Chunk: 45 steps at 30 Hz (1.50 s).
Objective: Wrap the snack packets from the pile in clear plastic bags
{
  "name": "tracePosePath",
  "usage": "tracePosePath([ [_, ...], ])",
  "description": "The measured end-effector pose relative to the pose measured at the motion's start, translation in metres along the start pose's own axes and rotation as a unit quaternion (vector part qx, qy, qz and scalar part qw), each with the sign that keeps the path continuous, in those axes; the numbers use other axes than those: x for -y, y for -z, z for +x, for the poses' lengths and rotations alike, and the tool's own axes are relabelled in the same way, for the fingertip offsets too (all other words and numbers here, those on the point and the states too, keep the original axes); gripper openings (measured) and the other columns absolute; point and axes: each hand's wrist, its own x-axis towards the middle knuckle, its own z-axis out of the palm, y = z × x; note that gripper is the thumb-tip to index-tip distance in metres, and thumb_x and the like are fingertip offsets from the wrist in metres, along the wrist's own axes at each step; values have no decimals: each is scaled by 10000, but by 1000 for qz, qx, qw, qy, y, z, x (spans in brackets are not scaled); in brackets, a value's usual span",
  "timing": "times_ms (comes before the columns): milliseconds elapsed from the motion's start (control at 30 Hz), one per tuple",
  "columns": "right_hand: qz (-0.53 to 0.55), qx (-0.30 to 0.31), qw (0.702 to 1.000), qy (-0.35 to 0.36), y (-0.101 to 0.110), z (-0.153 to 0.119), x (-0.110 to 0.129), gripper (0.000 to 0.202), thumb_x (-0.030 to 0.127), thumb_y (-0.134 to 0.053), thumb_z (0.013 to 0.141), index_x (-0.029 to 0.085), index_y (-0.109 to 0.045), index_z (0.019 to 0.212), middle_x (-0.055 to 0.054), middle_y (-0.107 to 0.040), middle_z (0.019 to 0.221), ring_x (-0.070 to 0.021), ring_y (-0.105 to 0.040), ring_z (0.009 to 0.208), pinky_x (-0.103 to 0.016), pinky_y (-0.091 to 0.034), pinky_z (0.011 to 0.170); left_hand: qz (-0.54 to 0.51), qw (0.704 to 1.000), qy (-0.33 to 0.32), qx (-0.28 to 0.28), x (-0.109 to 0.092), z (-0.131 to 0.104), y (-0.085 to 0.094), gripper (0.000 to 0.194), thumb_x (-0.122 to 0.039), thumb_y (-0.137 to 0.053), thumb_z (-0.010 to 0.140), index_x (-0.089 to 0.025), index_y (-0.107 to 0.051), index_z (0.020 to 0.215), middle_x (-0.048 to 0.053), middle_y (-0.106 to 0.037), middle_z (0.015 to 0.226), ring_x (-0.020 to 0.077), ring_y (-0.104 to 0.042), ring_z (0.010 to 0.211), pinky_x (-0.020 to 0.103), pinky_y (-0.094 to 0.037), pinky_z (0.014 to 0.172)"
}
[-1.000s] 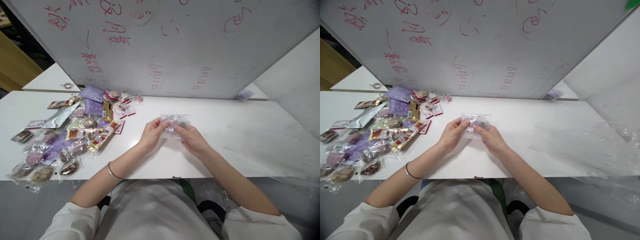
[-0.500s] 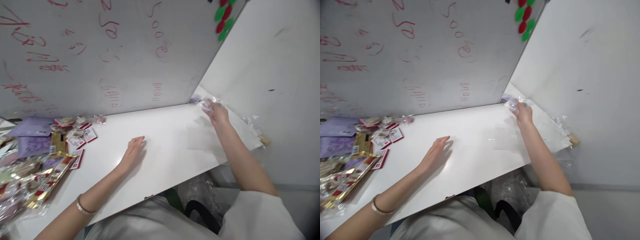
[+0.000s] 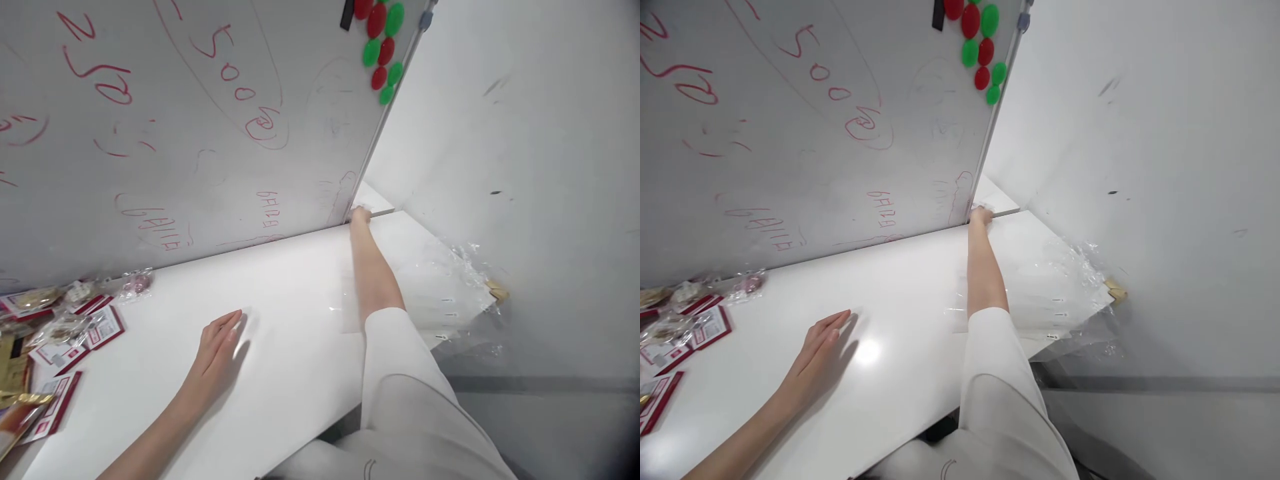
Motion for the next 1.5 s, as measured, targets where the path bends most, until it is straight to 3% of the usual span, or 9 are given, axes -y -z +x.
tracePosePath([
  [200,-148,7,980,-136,-2,-4,-19,374,378,-602,957,195,-582,1282,-100,-578,1322,-232,-604,1124,-464,-524,947,31,999,-14,12,2,3,-1,435,-544,-375,1000,-370,-558,1354,62,-467,1463,281,-292,1442,543,-222,1194],
  [400,-256,93,955,-115,19,-13,-7,605,456,-306,1042,-18,-548,1331,-326,-465,1423,-375,-434,1360,-546,-359,1075,92,994,-50,43,7,7,5,424,-493,-375,1008,-344,-522,1377,89,-466,1451,308,-335,1407,557,-261,1173],
  [533,-305,150,939,-59,63,-57,0,622,531,-422,982,14,-619,1266,-309,-512,1398,-406,-423,1368,-547,-327,1087,83,994,-51,40,4,7,11,403,-475,-402,1001,-297,-544,1334,120,-510,1371,307,-401,1349,528,-315,1141],
  [767,-274,440,854,54,131,-150,-48,644,550,-804,607,237,-711,1163,-125,-659,1298,-362,-636,1113,-468,-512,911,43,999,-30,12,4,-2,16,351,-432,-473,961,-262,-590,1245,109,-543,1319,261,-511,1219,437,-419,1038],
  [900,-232,461,850,103,117,-177,-42,237,462,-719,687,252,-768,786,-86,-753,976,-310,-679,894,-419,-530,758,24,995,-69,62,1,-11,16,275,-394,-549,904,-240,-657,1104,94,-598,1247,251,-549,1183,407,-425,1020],
  [1033,-64,343,896,273,87,-226,9,301,494,-582,851,267,-780,869,-58,-731,953,-251,-660,886,-403,-506,810,-23,987,-22,158,-5,-26,14,363,-467,-631,873,-249,-660,1161,100,-619,1299,263,-604,1136,398,-453,971],
  [1233,151,312,861,372,44,-312,84,293,505,-594,899,278,-780,902,-47,-703,908,-213,-646,872,-365,-517,804,-14,992,-100,76,-2,-41,31,284,-481,-685,842,-280,-753,1029,61,-738,1117,274,-608,1099,395,-403,983],
  [1367,185,351,855,334,38,-306,97,398,581,-536,921,268,-755,1033,-54,-713,1081,-222,-650,1014,-378,-485,951,77,978,-191,-34,-3,-51,67,248,-440,-571,943,-307,-777,979,23,-775,797,263,-629,1001,469,-221,1086],
  [1500,38,369,917,144,38,-268,78,676,722,-311,938,210,-710,1128,-120,-693,1209,-275,-641,1099,-429,-453,1017,95,956,-249,-119,-11,-67,108,257,-392,-545,964,-300,-764,1060,12,-762,722,257,-647,1081,464,-160,1129],
])
